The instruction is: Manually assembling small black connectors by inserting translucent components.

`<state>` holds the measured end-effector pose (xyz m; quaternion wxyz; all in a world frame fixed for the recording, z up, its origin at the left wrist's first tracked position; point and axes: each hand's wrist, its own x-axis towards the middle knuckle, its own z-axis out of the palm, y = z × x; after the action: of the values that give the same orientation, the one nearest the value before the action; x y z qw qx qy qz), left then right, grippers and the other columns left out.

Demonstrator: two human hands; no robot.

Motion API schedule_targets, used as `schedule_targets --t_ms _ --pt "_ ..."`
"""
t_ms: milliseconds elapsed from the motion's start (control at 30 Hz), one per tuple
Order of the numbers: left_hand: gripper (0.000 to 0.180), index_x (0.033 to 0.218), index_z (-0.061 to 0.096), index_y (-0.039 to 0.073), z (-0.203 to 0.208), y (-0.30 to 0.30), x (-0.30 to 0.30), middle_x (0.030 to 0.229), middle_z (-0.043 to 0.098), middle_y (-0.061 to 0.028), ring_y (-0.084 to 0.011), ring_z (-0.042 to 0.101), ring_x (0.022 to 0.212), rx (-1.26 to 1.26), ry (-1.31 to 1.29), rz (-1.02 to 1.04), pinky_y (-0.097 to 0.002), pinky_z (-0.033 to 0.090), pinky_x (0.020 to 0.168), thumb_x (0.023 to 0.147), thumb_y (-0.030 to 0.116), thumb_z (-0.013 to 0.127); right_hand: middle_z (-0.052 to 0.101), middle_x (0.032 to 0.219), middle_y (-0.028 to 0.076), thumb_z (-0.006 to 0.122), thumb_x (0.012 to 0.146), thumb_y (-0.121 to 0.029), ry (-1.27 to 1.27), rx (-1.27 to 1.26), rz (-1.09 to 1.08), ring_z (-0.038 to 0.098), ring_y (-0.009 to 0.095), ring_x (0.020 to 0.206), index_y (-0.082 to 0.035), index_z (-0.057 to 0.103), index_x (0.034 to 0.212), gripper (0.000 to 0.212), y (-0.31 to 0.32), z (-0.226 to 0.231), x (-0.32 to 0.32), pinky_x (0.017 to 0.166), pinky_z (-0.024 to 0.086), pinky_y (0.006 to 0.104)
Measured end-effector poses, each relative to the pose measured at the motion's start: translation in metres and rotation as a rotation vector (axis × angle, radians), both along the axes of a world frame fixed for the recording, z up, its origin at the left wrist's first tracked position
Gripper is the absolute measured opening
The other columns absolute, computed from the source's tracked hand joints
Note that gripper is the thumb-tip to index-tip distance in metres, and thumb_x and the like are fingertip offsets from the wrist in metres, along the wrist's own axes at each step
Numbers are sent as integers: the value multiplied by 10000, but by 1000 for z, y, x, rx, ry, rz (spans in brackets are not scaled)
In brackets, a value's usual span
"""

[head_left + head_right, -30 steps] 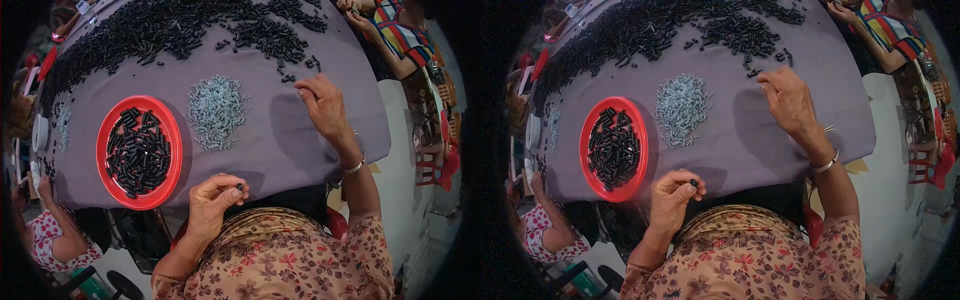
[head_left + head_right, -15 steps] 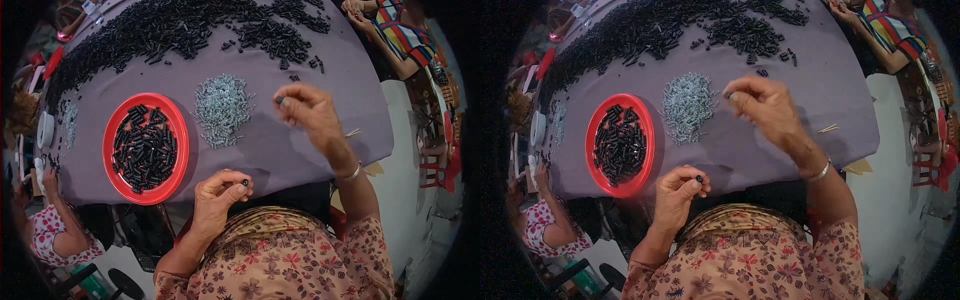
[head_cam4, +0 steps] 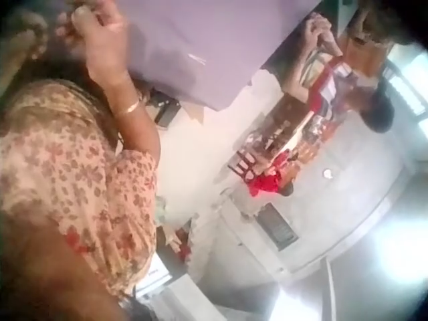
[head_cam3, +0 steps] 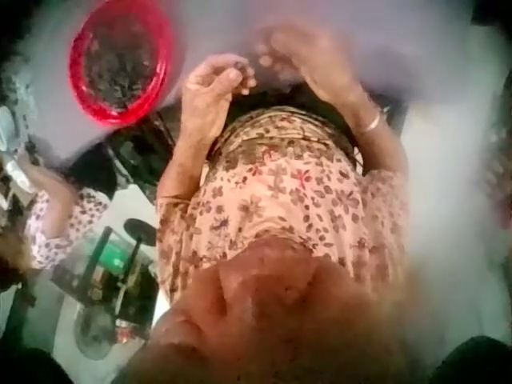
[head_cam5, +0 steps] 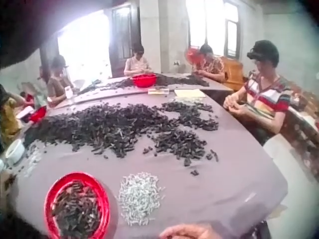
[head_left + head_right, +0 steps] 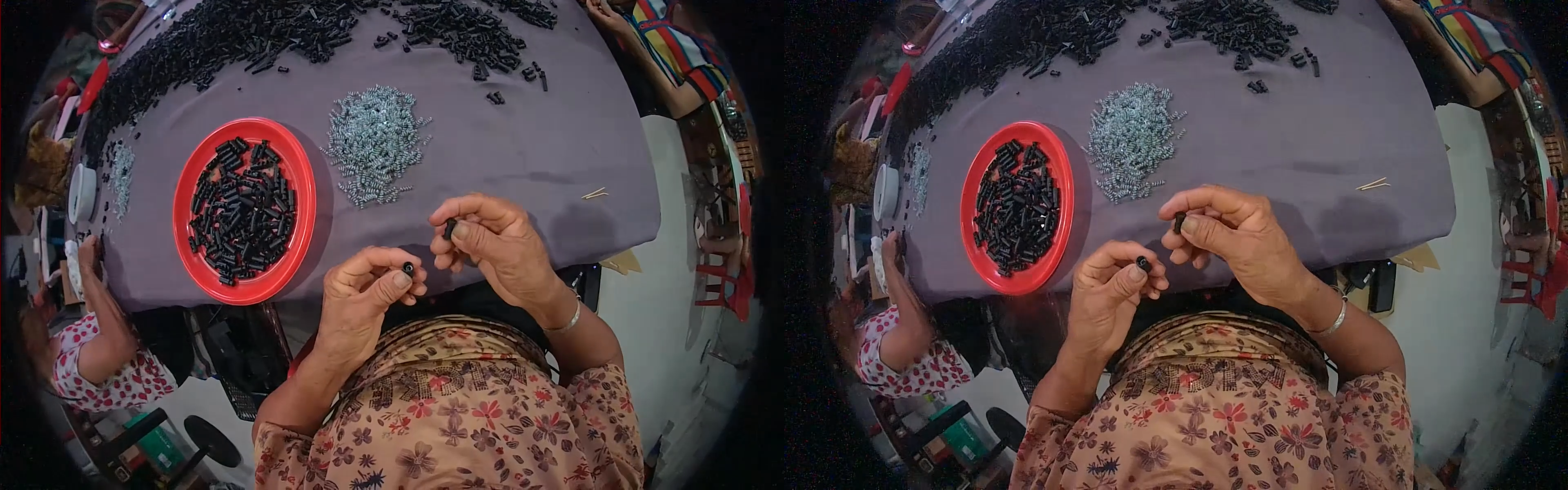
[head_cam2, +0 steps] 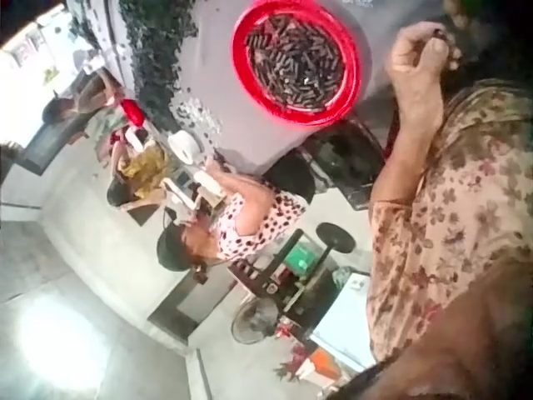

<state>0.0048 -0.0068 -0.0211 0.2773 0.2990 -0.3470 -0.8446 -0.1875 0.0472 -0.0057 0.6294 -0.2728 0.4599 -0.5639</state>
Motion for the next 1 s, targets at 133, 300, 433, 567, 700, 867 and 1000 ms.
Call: schedule_targets --t_ms 133,300,433,567,700,867,1000 --pt "190 1017 610 -13 -1 -1 0 910 644 -97 -152 617 785 15 27 -8 -249 492 685 853 79 635 660 884 87 550 923 -140 30 -24 -1 629 111 748 4 600 1049 198 0 -2 2 632 511 223" --pt "190 1016 610 -16 0 -3 0 910 645 -94 -142 616 780 25 48 -10 -239 493 682 852 77 636 657 883 88 596 891 -114 -20 -26 -4 630 122 750 12 603 1022 181 1 -6 3 644 515 228" --pt "188 1017 613 -14 2 -3 1 905 649 -88 -131 620 771 47 47 -14 -228 494 677 850 69 637 643 842 71 646 854 -111 -92 -115 -18 620 122 735 17 616 979 182 1 -13 3 645 502 226" --pt "233 1012 589 -9 3 -2 1 899 640 -117 -176 628 786 46 21 -16 -260 490 680 844 140 652 628 821 65 665 841 -127 -157 -161 -23 603 113 717 20 622 960 193 1 -20 7 639 492 225" --pt "172 1010 624 -2 3 -3 0 903 653 -78 -120 621 769 45 60 -6 -222 497 675 851 63 634 617 821 69 659 847 -138 -161 -126 -26 582 102 702 16 614 982 210 2 -16 9 628 487 225" --pt "167 1007 629 5 3 -2 0 900 653 -70 -113 617 771 32 49 -4 -219 495 676 849 61 637 607 794 57 646 859 -142 -142 -155 -38 567 94 678 14 602 1008 220 2 -14 12 616 483 227" --pt "162 995 636 7 3 -2 1 887 654 -63 -105 614 774 23 54 -7 -216 491 673 843 62 645 629 842 78 612 878 -104 -99 -176 0 601 104 729 18 600 1020 188 3 -12 11 646 504 220"
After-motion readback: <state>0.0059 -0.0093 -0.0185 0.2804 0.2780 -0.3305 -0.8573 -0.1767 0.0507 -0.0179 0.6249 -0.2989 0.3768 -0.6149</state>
